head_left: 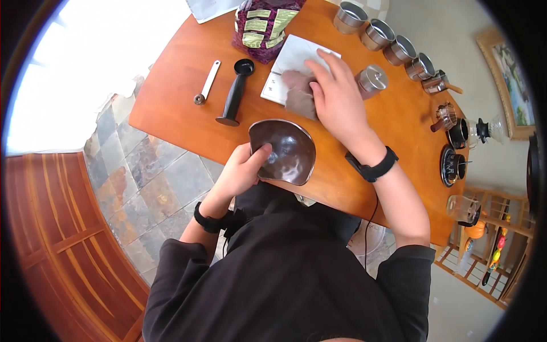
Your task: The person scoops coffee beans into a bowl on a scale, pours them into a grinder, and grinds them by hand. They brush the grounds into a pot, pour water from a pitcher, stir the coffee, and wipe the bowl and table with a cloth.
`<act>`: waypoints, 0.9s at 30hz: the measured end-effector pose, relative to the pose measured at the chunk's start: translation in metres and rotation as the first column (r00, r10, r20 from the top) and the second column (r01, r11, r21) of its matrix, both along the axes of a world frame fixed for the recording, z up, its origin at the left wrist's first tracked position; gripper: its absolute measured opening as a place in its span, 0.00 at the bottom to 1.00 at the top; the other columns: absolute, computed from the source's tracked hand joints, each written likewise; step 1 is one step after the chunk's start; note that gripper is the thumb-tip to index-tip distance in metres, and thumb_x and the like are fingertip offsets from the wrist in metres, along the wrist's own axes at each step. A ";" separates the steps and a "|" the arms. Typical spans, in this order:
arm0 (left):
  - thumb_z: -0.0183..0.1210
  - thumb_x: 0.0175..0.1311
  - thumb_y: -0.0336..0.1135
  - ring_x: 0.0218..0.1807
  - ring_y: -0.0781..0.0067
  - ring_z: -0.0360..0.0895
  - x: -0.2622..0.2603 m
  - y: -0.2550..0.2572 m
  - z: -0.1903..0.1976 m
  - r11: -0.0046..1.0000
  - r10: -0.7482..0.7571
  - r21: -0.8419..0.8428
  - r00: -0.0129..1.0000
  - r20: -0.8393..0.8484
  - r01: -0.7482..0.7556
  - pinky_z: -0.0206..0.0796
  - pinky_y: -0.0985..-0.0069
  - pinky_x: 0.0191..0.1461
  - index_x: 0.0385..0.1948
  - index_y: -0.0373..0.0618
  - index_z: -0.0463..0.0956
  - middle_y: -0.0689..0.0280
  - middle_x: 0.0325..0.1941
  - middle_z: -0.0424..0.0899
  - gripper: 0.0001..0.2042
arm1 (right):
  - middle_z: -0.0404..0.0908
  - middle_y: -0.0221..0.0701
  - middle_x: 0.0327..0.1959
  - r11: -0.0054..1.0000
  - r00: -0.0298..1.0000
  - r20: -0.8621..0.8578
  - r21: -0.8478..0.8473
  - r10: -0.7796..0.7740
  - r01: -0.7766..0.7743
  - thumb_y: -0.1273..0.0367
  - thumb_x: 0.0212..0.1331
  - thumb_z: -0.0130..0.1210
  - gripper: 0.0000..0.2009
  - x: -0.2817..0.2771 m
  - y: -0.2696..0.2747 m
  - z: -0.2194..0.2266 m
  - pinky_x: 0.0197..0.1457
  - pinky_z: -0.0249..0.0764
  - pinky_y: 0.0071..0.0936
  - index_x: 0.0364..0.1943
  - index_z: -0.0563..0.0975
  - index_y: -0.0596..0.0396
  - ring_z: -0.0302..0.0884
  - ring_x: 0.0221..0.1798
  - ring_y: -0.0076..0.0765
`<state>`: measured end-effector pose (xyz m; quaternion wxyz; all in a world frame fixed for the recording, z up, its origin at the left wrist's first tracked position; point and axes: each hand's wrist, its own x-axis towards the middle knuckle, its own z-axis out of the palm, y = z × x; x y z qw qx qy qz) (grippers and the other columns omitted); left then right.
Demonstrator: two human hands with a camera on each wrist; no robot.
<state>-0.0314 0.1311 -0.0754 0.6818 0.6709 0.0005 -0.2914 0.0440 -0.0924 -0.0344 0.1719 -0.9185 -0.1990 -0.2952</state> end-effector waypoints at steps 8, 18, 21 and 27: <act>0.46 0.73 0.42 0.17 0.84 0.67 0.008 0.006 0.000 0.999 -0.033 -0.031 0.997 -0.070 0.031 0.61 0.82 0.22 0.35 0.36 0.75 0.72 0.19 0.72 0.17 | 0.75 0.41 0.56 0.979 0.901 -0.399 -0.042 0.169 -0.202 0.64 0.49 0.66 0.25 0.009 0.014 -0.009 0.60 0.71 0.38 0.52 0.75 0.60 0.73 0.58 0.49; 0.46 0.73 0.42 0.18 0.84 0.68 0.011 0.010 0.002 0.996 -0.078 -0.047 0.994 -0.074 0.075 0.61 0.81 0.22 0.38 0.36 0.76 0.72 0.19 0.72 0.17 | 0.77 0.42 0.50 0.990 0.957 -0.265 -0.041 0.118 -0.134 0.78 0.47 0.56 0.20 0.033 0.006 0.031 0.56 0.71 0.44 0.48 0.76 0.56 0.73 0.53 0.54; 0.46 0.73 0.42 0.18 0.84 0.68 0.012 0.010 0.002 0.997 -0.077 -0.038 0.994 -0.078 0.074 0.61 0.81 0.22 0.39 0.36 0.76 0.72 0.20 0.73 0.16 | 0.75 0.49 0.52 0.982 0.993 -0.106 -0.188 -0.044 0.023 0.76 0.51 0.57 0.20 0.042 0.005 0.034 0.56 0.71 0.45 0.51 0.73 0.59 0.73 0.52 0.58; 0.48 0.72 0.43 0.18 0.86 0.67 0.011 0.009 0.003 0.996 -0.052 -0.070 0.995 -0.080 0.047 0.57 0.85 0.20 0.36 0.39 0.78 0.72 0.21 0.76 0.16 | 0.71 0.55 0.56 0.957 0.914 -0.379 -0.289 -0.146 0.032 0.66 0.64 0.50 0.19 0.045 -0.001 -0.020 0.61 0.69 0.46 0.54 0.70 0.67 0.69 0.59 0.61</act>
